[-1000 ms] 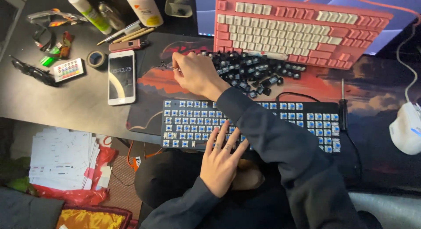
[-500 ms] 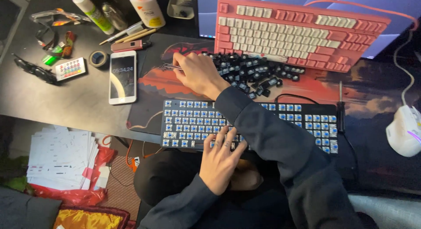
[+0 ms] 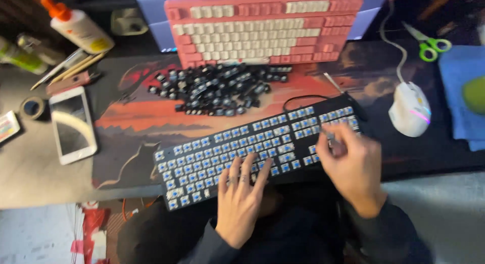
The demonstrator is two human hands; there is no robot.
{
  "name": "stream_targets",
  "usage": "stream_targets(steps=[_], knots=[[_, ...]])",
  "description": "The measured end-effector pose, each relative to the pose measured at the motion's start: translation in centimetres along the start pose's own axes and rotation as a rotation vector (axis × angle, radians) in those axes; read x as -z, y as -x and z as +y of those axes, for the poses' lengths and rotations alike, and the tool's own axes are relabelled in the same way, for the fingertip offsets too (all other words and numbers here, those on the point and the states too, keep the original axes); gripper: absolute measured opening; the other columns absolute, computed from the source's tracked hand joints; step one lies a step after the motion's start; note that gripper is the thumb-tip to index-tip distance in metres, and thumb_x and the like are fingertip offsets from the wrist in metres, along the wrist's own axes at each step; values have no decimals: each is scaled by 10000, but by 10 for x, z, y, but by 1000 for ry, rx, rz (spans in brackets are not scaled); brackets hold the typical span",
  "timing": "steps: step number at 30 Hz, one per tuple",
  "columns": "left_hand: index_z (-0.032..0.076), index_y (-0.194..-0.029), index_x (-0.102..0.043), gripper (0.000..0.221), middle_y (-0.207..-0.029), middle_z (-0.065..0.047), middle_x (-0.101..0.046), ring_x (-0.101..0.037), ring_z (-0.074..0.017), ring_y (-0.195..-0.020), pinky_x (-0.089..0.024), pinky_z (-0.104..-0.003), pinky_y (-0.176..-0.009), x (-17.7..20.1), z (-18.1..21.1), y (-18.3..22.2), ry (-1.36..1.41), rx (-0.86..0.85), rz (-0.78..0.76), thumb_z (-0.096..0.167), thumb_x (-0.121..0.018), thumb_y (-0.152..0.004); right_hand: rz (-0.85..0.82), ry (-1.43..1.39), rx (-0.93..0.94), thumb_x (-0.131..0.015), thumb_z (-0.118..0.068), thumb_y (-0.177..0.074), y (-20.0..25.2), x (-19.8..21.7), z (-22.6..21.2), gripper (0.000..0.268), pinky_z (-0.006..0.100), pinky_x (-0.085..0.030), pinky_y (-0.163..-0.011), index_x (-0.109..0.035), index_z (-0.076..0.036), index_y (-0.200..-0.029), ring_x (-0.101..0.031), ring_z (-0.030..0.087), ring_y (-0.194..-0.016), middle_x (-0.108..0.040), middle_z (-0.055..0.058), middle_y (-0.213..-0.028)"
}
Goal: Using a small tool to pry and remove mechanical switches from a keyboard plate
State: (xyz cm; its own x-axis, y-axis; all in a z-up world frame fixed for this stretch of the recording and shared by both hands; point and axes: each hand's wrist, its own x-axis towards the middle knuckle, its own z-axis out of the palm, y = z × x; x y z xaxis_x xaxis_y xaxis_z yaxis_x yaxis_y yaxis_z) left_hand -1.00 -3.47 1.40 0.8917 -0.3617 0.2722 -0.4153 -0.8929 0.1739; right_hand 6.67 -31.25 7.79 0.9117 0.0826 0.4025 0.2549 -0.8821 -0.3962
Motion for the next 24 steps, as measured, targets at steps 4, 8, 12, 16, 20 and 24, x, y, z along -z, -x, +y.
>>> stream_targets(steps=[4,8,12,16,20,24], knots=[[310,-1792,-596,605,-1768,-74,-602,-571,-378,-1596,-420,-566,-1239,4,-1,-4,19,8,29,300,-720,-1200,63,-23,-214,-892,-146,-1093,64,-13,-1,131,456,-554,-716,-864,-103,-1214,-639,246,-631,-670,28,-716],[328,-1794,-589,589,-1786,-15,-604,-579,-330,-1605,-409,-544,-1232,9,-5,-4,20,10,39,351,-716,-1219,133,-60,-305,-888,-34,-1089,78,-18,-14,164,396,-453,-635,-858,-59,-1248,-404,167,-600,-481,-12,-633],[333,-1735,-659,558,-1750,13,-660,-635,-293,-1564,-402,-493,-1220,10,-6,-6,9,9,73,294,-765,-1188,182,-48,-307,-914,-9,-1072,74,-25,-10,132,343,-495,-599,-860,-54,-1184,-494,126,-562,-602,-10,-654],[313,-1737,-657,587,-1763,-4,-657,-627,-316,-1573,-420,-514,-1227,5,-6,-4,8,14,51,278,-777,-1164,125,-96,-329,-920,-18,-1064,74,-28,-6,165,303,-590,-604,-855,-30,-1215,-566,122,-578,-643,13,-687],[318,-1735,-660,590,-1758,5,-651,-620,-309,-1564,-434,-509,-1203,4,-6,-4,-2,14,36,275,-785,-1160,117,-101,-300,-906,-18,-1080,76,-32,-1,165,323,-490,-578,-853,-42,-1234,-461,117,-568,-544,-20,-657],[316,-1748,-646,590,-1765,1,-648,-611,-307,-1581,-417,-513,-1217,5,-6,-3,-5,13,22,277,-766,-1171,135,-97,-288,-911,-12,-1077,75,-33,-3,178,327,-472,-568,-861,-55,-1242,-431,129,-576,-520,-22,-665]])
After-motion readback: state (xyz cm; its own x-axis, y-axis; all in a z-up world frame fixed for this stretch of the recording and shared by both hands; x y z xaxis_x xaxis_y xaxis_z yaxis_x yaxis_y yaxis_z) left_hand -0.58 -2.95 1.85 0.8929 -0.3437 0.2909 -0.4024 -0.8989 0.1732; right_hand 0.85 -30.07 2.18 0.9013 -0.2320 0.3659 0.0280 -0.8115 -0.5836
